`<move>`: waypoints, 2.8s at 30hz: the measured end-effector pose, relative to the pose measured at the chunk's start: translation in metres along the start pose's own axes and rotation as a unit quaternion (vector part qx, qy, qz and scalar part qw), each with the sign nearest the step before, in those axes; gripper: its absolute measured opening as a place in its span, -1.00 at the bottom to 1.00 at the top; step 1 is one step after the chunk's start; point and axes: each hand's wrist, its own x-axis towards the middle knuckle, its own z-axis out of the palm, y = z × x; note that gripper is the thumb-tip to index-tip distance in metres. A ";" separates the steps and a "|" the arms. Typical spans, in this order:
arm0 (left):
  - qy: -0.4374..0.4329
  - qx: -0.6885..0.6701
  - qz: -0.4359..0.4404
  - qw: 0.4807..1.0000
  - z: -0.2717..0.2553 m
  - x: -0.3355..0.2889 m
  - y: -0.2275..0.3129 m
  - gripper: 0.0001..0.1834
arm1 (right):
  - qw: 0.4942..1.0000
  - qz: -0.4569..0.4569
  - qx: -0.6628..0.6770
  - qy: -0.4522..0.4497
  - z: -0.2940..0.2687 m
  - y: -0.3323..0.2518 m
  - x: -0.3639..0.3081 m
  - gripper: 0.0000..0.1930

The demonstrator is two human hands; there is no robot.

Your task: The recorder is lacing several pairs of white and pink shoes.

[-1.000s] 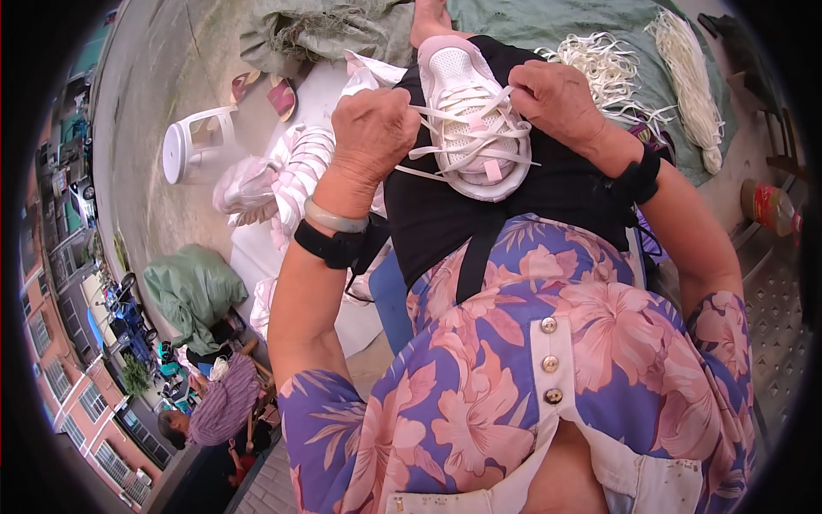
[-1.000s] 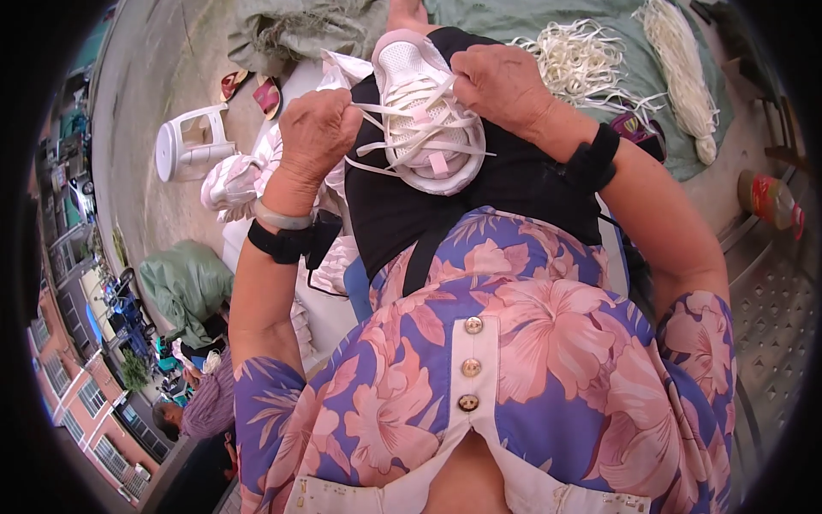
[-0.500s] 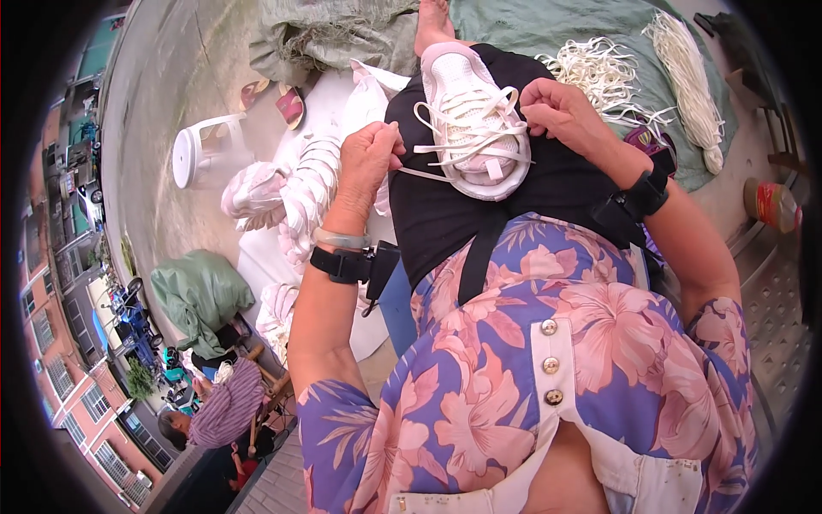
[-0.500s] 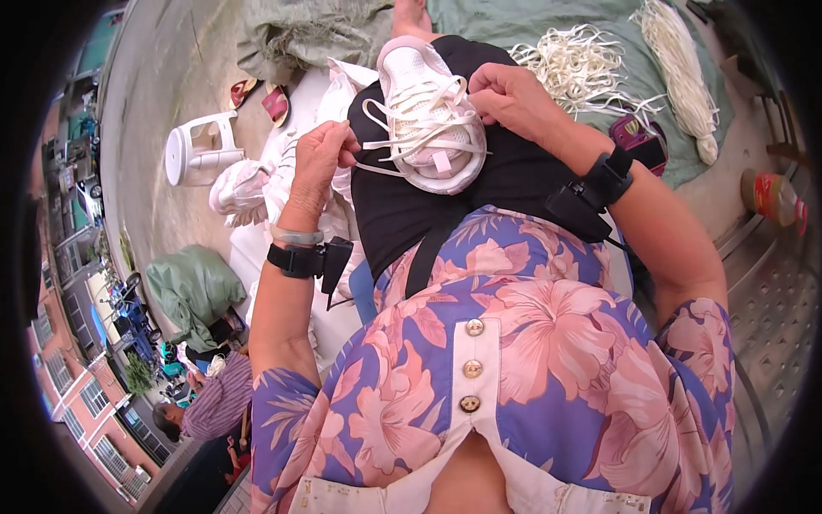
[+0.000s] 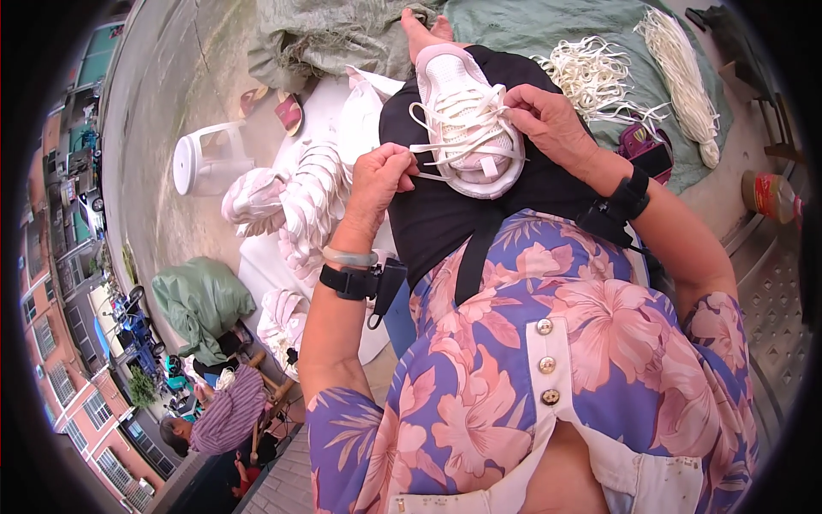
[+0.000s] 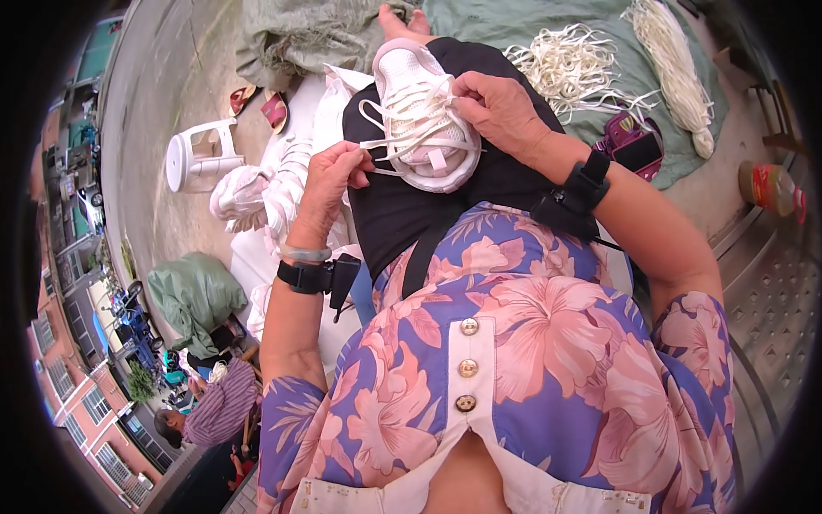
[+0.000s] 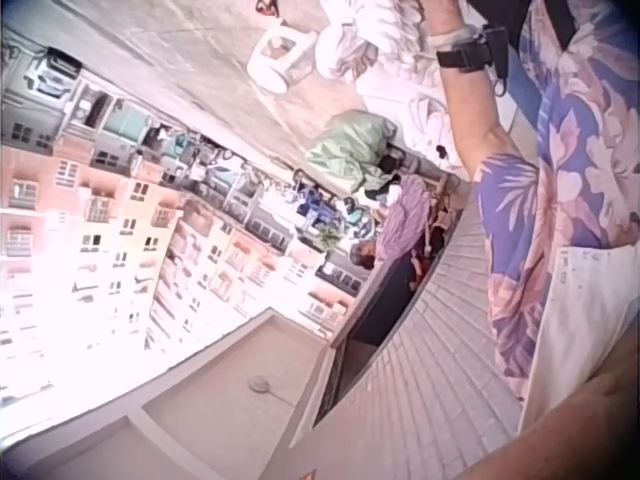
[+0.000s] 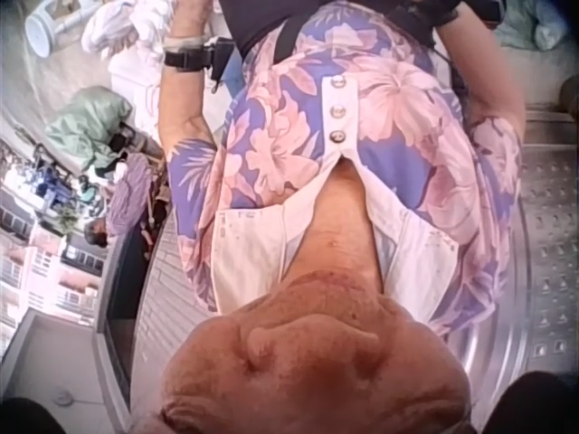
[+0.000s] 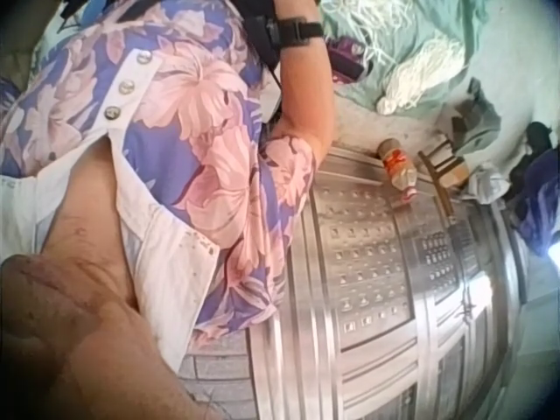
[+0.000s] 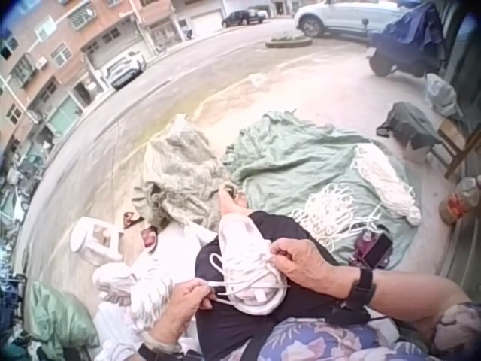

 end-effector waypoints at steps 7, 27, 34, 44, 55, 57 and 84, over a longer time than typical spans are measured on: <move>0.018 -0.018 -0.008 1.000 -0.002 -0.005 -0.003 -0.83 | 0.975 0.094 0.188 -0.079 -0.009 -0.009 0.003 -0.86; -0.013 -0.055 -0.004 0.998 0.004 -0.015 -0.003 -0.89 | 0.953 0.136 0.241 -0.126 -0.031 0.012 0.000 -0.73; -0.010 -0.049 -0.010 0.999 0.014 -0.011 0.008 -0.82 | 0.944 0.153 0.269 -0.111 -0.031 0.019 -0.001 -0.79; -0.043 -0.021 0.035 0.998 0.035 -0.021 -0.006 -0.72 | 0.932 0.158 0.308 -0.112 -0.030 0.024 0.002 -0.85; 0.024 0.281 0.256 0.925 0.052 -0.031 0.001 -0.78 | 0.923 0.171 0.328 -0.102 -0.031 0.030 0.004 -0.86; 0.028 0.330 0.301 0.894 0.057 -0.030 0.004 -0.79 | 0.923 0.175 0.329 -0.098 -0.031 0.030 0.005 -0.86; 0.306 0.427 -0.101 0.845 -0.110 0.095 -0.096 -0.70 | 0.890 0.206 0.403 -0.060 -0.037 0.033 0.012 -0.89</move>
